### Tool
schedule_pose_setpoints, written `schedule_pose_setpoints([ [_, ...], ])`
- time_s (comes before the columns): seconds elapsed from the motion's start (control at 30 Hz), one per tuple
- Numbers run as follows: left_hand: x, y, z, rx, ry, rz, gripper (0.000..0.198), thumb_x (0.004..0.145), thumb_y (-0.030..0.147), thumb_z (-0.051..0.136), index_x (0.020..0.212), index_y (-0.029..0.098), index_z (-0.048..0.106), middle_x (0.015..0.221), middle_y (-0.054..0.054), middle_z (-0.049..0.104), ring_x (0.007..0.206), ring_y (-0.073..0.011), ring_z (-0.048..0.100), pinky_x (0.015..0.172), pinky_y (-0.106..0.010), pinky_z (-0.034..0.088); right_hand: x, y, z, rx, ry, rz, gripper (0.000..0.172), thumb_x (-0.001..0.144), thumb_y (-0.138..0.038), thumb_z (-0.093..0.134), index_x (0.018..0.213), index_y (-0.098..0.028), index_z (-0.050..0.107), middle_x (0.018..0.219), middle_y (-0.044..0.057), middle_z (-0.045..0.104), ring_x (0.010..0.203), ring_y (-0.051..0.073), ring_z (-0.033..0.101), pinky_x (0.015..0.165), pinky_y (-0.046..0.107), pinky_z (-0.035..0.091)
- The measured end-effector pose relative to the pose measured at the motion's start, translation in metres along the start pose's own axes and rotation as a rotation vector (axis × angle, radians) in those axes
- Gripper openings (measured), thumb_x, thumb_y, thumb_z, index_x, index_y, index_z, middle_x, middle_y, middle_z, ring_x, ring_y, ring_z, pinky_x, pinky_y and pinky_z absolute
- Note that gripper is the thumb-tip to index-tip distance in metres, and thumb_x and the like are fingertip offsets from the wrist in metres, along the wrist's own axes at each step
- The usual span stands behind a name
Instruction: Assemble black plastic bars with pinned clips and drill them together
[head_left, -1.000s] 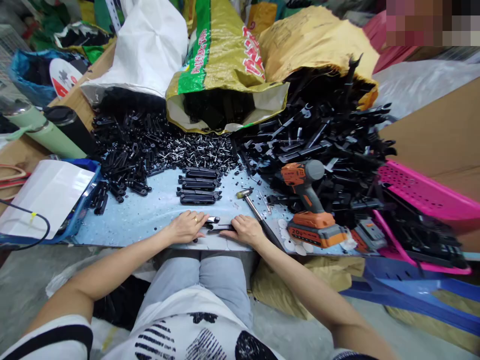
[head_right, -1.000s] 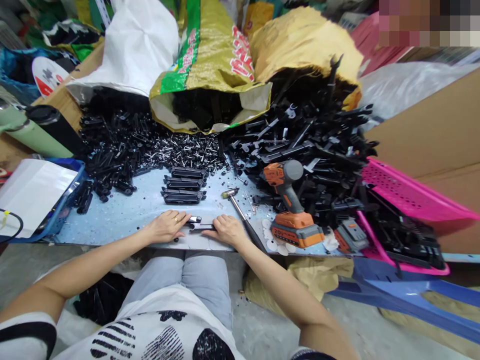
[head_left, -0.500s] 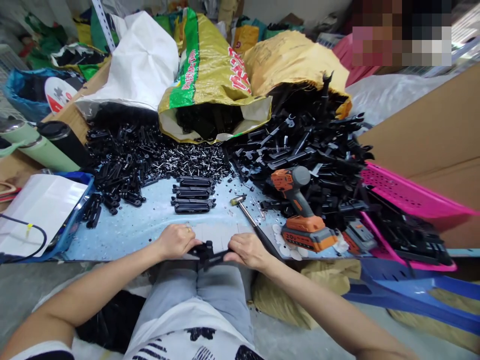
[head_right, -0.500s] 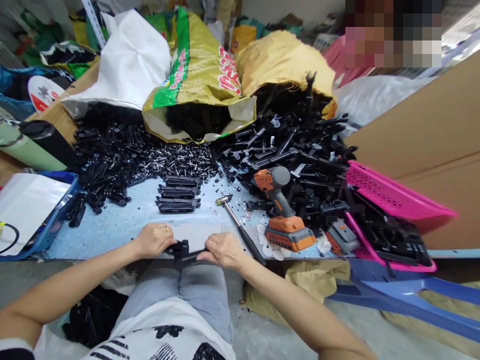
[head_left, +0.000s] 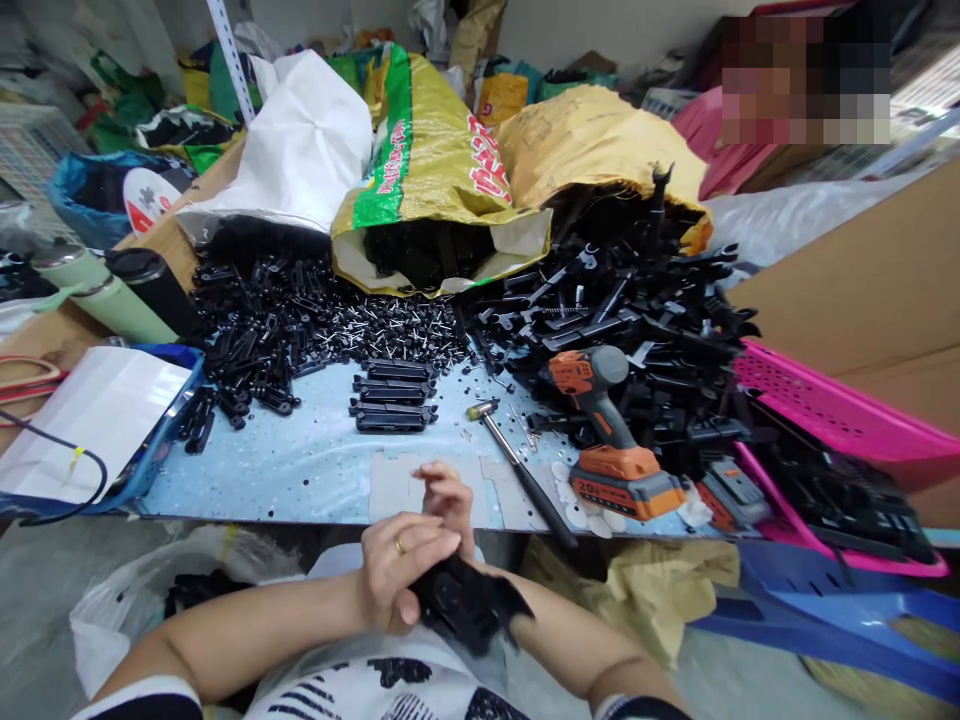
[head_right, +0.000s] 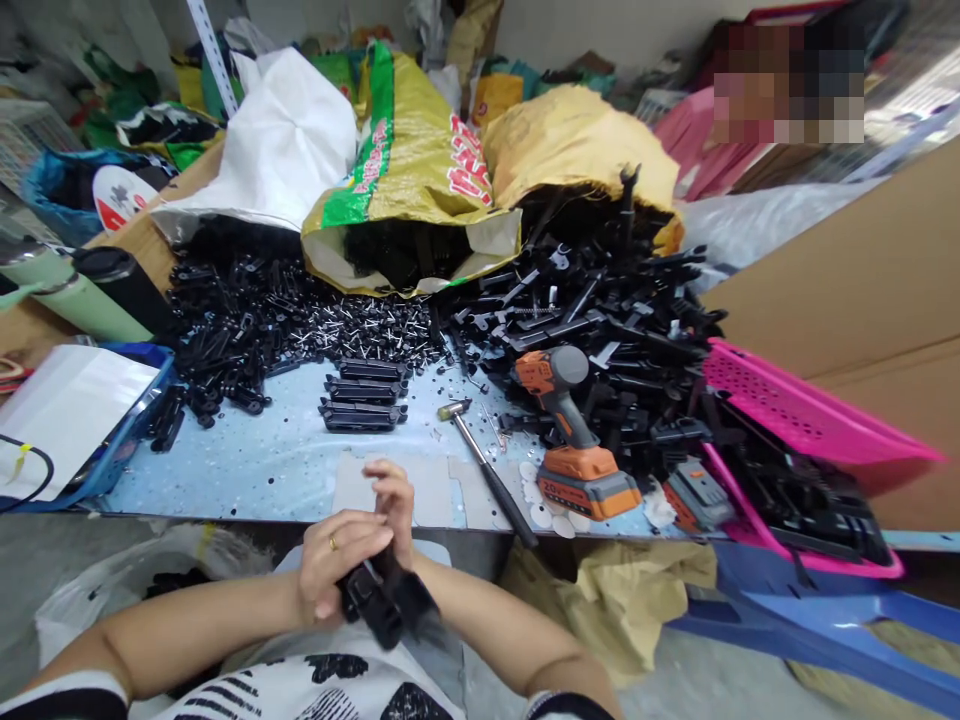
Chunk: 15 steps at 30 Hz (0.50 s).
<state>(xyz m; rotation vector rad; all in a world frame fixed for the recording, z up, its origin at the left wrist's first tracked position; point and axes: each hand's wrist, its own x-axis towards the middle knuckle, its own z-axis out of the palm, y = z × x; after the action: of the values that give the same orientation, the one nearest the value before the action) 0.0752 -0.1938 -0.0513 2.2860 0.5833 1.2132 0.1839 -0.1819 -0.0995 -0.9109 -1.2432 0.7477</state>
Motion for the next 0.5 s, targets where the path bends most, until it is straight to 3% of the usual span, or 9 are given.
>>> schedule_pose_setpoints([
  [0.07, -0.002, -0.024, 0.002, 0.229, 0.051, 0.064, 0.078, 0.088, 0.065, 0.006, 0.126, 0.014, 0.051, 0.096, -0.014, 0.062, 0.093, -0.0233, 0.058, 0.076, -0.035, 0.049, 0.029, 0.026, -0.009, -0.117, -0.002, -0.127, 0.036, 0.091, -0.052, 0.027, 0.109, -0.028, 0.047, 0.116, 0.008, 0.050, 0.110, 0.023, 0.047, 0.091, 0.046, 0.040],
  [0.13, -0.002, -0.052, 0.001, 0.503, -0.011, 0.070, 0.074, 0.086, 0.067, 0.020, 0.126, 0.015, 0.054, 0.095, -0.014, 0.062, 0.093, -0.0244, 0.058, 0.078, -0.036, 0.048, 0.077, 0.050, -0.030, -0.371, -0.105, -0.211, 0.031, 0.086, -0.047, 0.048, 0.106, -0.024, 0.050, 0.115, 0.009, 0.054, 0.110, 0.024, 0.048, 0.095, 0.045, 0.038],
  [0.17, -0.002, -0.066, 0.002, 0.607, -0.073, 0.057, 0.068, 0.085, 0.066, 0.028, 0.123, 0.017, 0.057, 0.096, -0.014, 0.063, 0.095, -0.0254, 0.058, 0.081, -0.038, 0.047, 0.106, 0.062, -0.043, -0.500, -0.090, -0.201, 0.031, 0.085, -0.045, 0.050, 0.106, -0.022, 0.050, 0.112, 0.010, 0.055, 0.108, 0.024, 0.049, 0.095, 0.044, 0.038],
  [0.27, 0.006, -0.104, 0.008, 0.802, -0.218, -0.017, 0.047, 0.084, 0.054, 0.050, 0.114, 0.021, 0.063, 0.105, -0.014, 0.063, 0.103, -0.0288, 0.056, 0.087, -0.044, 0.043, 0.197, 0.095, -0.079, -0.859, 0.103, 0.077, 0.037, 0.089, -0.043, 0.044, 0.113, -0.015, 0.050, 0.111, 0.015, 0.057, 0.109, 0.026, 0.048, 0.094, 0.044, 0.038],
  [0.37, 0.020, -0.124, 0.017, 0.866, -0.237, -0.136, 0.046, 0.082, 0.049, 0.057, 0.118, 0.020, 0.061, 0.108, -0.015, 0.063, 0.109, -0.0313, 0.054, 0.088, -0.047, 0.041, 0.271, 0.119, -0.097, -0.963, 0.148, 0.421, 0.043, 0.086, -0.041, 0.051, 0.118, -0.013, 0.048, 0.108, 0.016, 0.059, 0.111, 0.029, 0.049, 0.095, 0.044, 0.036],
  [0.5, 0.031, -0.124, 0.009, 0.803, -0.197, -0.146, 0.056, 0.084, 0.049, 0.054, 0.129, 0.015, 0.050, 0.116, -0.016, 0.059, 0.118, -0.0311, 0.048, 0.099, -0.050, 0.033, 0.316, 0.138, -0.102, -0.852, 0.120, 0.637, 0.047, 0.074, -0.037, 0.068, 0.110, -0.011, 0.054, 0.103, 0.015, 0.061, 0.099, 0.026, 0.056, 0.084, 0.036, 0.043],
])
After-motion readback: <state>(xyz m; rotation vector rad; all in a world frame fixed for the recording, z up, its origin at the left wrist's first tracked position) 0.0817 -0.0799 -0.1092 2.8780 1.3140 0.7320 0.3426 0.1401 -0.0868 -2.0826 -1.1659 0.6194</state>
